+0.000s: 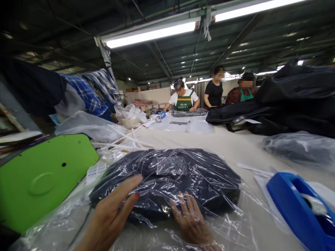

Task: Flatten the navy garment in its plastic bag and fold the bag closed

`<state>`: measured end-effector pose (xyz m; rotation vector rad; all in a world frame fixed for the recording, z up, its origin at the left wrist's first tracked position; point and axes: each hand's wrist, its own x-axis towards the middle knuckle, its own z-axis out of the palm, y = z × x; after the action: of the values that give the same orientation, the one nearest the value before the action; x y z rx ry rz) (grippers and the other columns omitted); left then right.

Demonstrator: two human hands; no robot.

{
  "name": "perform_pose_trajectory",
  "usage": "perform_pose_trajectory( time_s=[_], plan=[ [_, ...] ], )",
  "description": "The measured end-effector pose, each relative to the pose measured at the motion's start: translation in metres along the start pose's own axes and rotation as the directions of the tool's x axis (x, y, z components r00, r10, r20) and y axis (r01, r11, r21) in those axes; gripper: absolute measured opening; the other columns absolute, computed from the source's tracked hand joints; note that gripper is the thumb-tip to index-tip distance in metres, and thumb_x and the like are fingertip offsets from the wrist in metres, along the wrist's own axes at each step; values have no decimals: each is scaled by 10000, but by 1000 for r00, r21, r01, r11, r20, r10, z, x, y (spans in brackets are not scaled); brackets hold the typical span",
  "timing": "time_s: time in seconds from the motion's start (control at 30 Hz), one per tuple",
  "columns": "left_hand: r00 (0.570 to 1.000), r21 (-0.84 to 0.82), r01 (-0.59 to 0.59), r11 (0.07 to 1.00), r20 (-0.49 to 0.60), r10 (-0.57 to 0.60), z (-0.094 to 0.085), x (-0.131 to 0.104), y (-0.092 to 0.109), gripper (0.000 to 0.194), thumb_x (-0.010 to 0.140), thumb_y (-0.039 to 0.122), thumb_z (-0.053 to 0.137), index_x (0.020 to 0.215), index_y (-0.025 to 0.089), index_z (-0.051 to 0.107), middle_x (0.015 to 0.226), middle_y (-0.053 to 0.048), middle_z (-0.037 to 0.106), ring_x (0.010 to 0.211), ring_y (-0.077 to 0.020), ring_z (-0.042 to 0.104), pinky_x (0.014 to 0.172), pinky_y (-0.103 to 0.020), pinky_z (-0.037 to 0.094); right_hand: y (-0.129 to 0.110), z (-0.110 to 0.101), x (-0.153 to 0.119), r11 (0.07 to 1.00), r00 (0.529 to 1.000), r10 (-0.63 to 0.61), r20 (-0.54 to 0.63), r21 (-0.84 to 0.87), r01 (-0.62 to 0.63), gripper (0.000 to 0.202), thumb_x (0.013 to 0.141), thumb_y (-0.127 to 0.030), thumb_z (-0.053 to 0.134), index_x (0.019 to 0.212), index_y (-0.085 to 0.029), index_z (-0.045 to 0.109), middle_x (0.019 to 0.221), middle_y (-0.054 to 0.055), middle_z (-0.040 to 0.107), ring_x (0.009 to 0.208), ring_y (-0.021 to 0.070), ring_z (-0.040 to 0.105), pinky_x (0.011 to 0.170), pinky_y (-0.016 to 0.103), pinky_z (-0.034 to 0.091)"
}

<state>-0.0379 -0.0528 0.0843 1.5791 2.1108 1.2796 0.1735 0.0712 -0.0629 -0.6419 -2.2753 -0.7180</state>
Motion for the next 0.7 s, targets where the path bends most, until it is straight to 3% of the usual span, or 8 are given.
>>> perform_pose_trajectory(
  time_s=[0.07,0.13,0.2,0.33,0.43,0.5,0.63,0.7],
  plan=[
    [971,325,-232,917,132,199,25,32,7,518,897,416,443,1355,179,497,1435,-143,455,1353,-348,365,1069,-565,357,0,1,-1,1000,999,-1,-36,-8,1,652,902,-206,397,1508,-215,158,1220,151,605,1125,316,560,934,443,449],
    [945,539,-291,790,290,150,54,41,-2,598,895,405,479,1414,122,394,1474,-210,356,1368,-402,309,1060,-635,320,-2,3,-3,999,999,-14,-38,-35,12,627,922,-222,387,1506,-203,160,1240,146,598,1139,310,555,943,423,446],
    [820,534,-521,666,531,216,78,28,-23,724,802,527,615,1424,236,386,1477,-200,335,1340,-444,326,1018,-665,350,-4,4,-5,999,999,0,-55,-32,-2,587,947,-260,372,1501,-202,186,1243,130,602,1142,296,557,947,401,445],
    [762,666,-634,393,452,464,99,-2,-66,884,734,580,679,1465,292,274,1446,-198,383,1266,-429,453,936,-591,459,-3,3,-4,998,990,-8,-139,-59,-1,569,923,-218,373,1482,-183,271,1199,131,629,1088,293,597,896,399,471],
    [637,720,-663,206,397,661,100,1,-80,915,735,689,603,1474,288,243,1367,-182,497,1167,-392,560,851,-524,496,4,0,-2,979,988,-150,-46,-144,142,522,856,-177,476,1378,-191,469,1197,118,634,1071,276,612,875,363,489],
    [578,729,-670,141,392,716,101,6,-82,902,749,716,559,1475,284,244,1325,-161,549,1119,-368,593,825,-491,487,12,-2,-4,973,981,-179,-69,-157,166,428,871,-165,453,1279,-232,564,1170,71,655,1070,226,612,931,351,465],
    [627,744,-642,184,373,684,104,6,-84,958,687,665,675,1472,330,239,1358,-134,528,1159,-364,563,880,-505,444,37,-18,-31,974,984,-121,-129,-209,92,438,865,-148,437,1277,-234,558,1157,63,661,1078,239,597,1127,542,219],
    [650,749,-630,208,361,669,106,3,-86,991,655,629,727,1470,343,241,1365,-134,521,1169,-373,554,886,-527,444,53,-35,-60,953,996,35,-84,-299,-59,559,849,-173,480,1404,-175,421,1182,143,636,1056,317,601,1076,639,237]
  ],
)
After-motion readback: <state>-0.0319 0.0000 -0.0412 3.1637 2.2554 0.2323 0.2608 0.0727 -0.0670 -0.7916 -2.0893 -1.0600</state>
